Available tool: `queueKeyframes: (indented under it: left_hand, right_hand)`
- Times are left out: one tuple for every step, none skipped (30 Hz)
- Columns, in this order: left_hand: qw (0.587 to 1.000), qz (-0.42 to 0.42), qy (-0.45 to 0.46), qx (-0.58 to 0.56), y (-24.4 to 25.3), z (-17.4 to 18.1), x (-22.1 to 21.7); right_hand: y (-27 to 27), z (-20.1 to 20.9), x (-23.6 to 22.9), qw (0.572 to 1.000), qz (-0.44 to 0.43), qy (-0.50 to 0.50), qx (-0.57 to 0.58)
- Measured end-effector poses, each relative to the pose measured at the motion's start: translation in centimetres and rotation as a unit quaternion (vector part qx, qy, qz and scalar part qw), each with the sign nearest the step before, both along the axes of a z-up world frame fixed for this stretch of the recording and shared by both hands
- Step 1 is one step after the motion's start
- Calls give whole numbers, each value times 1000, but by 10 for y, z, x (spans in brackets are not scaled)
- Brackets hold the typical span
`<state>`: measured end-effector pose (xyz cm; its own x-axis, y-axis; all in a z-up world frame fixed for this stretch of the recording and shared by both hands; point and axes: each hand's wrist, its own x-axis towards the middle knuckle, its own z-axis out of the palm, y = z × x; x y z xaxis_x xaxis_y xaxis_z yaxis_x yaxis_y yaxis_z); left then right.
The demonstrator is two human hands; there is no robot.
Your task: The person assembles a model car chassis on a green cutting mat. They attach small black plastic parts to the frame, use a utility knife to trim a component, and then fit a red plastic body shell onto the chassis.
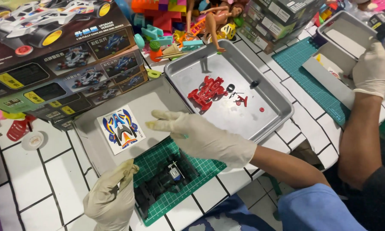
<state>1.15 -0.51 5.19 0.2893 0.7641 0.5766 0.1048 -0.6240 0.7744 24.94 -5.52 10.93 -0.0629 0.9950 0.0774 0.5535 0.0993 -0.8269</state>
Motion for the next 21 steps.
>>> queueKeyframes:
  left_hand:
    - [1000, 7, 5, 13, -1, -1, -1]
    - [1000, 7, 3, 11, 2, -5, -2]
    - [999, -7, -25, 23, 4, -10, 0]
    - [998, -21, -53, 34, 5, -14, 1]
    - [998, -11, -58, 28, 6, -16, 1]
    - [997, -30, -47, 55, 7, -18, 1]
    - [994, -49, -29, 88, 14, -18, -3]
    - [995, -38, -28, 89, 13, -19, -2]
    - [994, -54, -42, 80, 13, -18, -3]
    - [993, -70, -55, 71, 14, -17, -3]
    - [994, -64, -52, 73, 13, -16, -5]
    - [994, -59, -50, 71, 12, -15, -7]
    - [994, -57, -53, 70, 13, -14, -6]
    - [995, -52, -53, 73, 12, -14, -8]
    - [994, -66, -54, 62, 12, -15, -9]
    - [994, -80, -56, 52, 12, -16, -10]
    - [994, -78, -57, 53, 11, -13, -10]
    - [994, -83, -57, 49, 11, -11, -10]
    - [993, -90, -57, 44, 10, -9, -10]
    - [993, -90, -57, 45, 10, -8, -10]
    - [995, -79, -43, 46, 9, -6, -11]
  right_hand:
    - [-6, 18, 3, 999, -35, -8, -1]
    - [-6, 21, 12, 999, -35, -10, -3]
    - [-6, 26, 23, 990, -128, 5, -65]
    - [-6, 30, 34, 967, -219, 17, -126]
    - [-4, 22, 34, 969, -211, 10, -132]
    - [-3, 15, 34, 976, -190, 23, -106]
    - [3, 5, 31, 982, -166, 43, -75]
    - [9, -4, 33, 984, -156, 42, -75]
    - [14, -13, 33, 989, -138, 8, -52]
    - [19, -23, 33, 992, -120, -26, -28]
    - [22, -24, 30, 993, -113, -23, -27]
    - [26, -25, 26, 993, -99, -31, -63]
    - [29, -24, 25, 991, -87, -42, -97]
    - [31, -23, 22, 991, -83, -42, -94]
    - [31, -21, 20, 995, -62, -47, -67]
    - [32, -20, 19, 997, -41, -51, -39]
    - [36, -21, 17, 997, -39, -53, -38]
    - [40, -23, 16, 995, -42, -67, -54]
    - [43, -24, 16, 993, -47, -80, -72]
    - [44, -21, 13, 993, -47, -81, -71]
    - [43, -17, 12, 993, -42, -68, -84]
